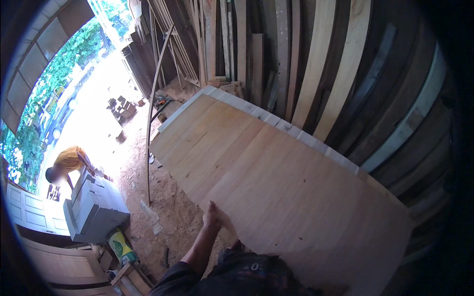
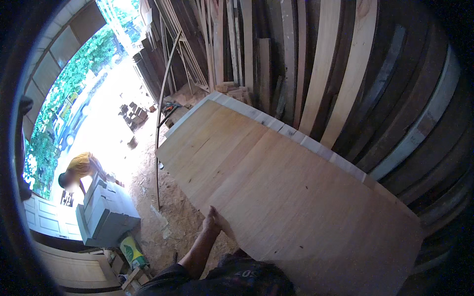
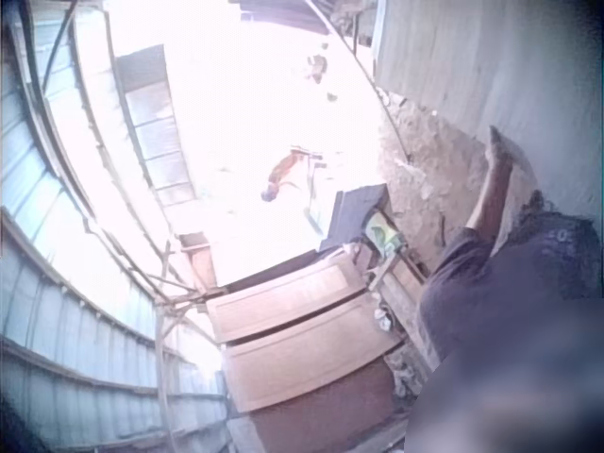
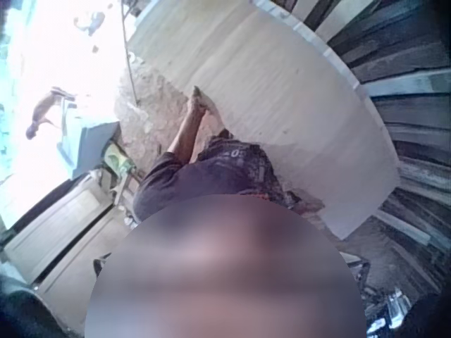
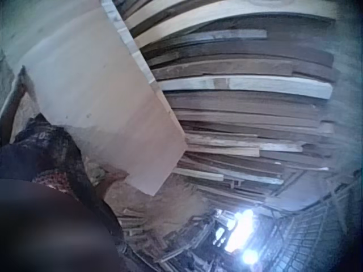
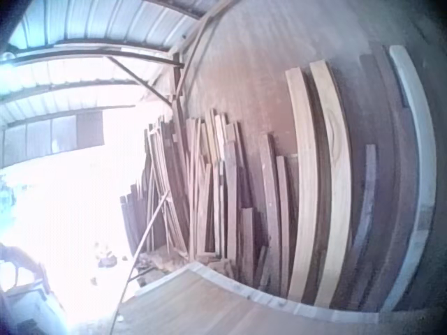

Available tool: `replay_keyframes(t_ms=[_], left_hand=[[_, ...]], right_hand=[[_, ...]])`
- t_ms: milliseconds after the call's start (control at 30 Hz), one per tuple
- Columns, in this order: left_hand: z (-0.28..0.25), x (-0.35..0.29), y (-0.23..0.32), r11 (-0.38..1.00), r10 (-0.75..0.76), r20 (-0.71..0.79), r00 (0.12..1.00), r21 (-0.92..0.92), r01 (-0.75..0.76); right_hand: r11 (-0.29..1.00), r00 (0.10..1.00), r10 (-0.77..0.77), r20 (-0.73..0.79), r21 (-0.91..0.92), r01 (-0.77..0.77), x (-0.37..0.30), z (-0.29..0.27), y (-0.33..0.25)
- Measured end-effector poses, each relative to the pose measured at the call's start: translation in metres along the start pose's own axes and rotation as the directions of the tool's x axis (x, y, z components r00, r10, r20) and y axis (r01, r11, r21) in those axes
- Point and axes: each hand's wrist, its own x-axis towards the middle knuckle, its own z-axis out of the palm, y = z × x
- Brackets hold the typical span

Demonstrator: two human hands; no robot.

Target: The person hammers a nail into a large wooden panel, then flips and brushes the panel to remove dust. They measure the panel with a tape measure and mark it with a pencil.

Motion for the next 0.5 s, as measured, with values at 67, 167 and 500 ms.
replay_keyframes(t_ms=[67,167,500], left_hand=[[0.005,0.002,0.001,0.999,-0.016,0.044,0.999,-0.029,0.017],[0.016,0.013,0.006,0.999,0.044,0.120,0.992,-0.009,-0.044],[0.032,0.042,-0.004,0.992,0.069,0.096,0.993,0.096,-0.079]], right_hand=[[1.000,1.000,-0.011,-0.009,-0.003,0.011,0.002,-0.001,-0.002],[1.000,1.000,-0.022,0.002,-0.015,0.022,0.000,-0.004,-0.005],[0.999,0.999,-0.051,-0.009,0.004,0.051,-0.018,0.004,0.001]])
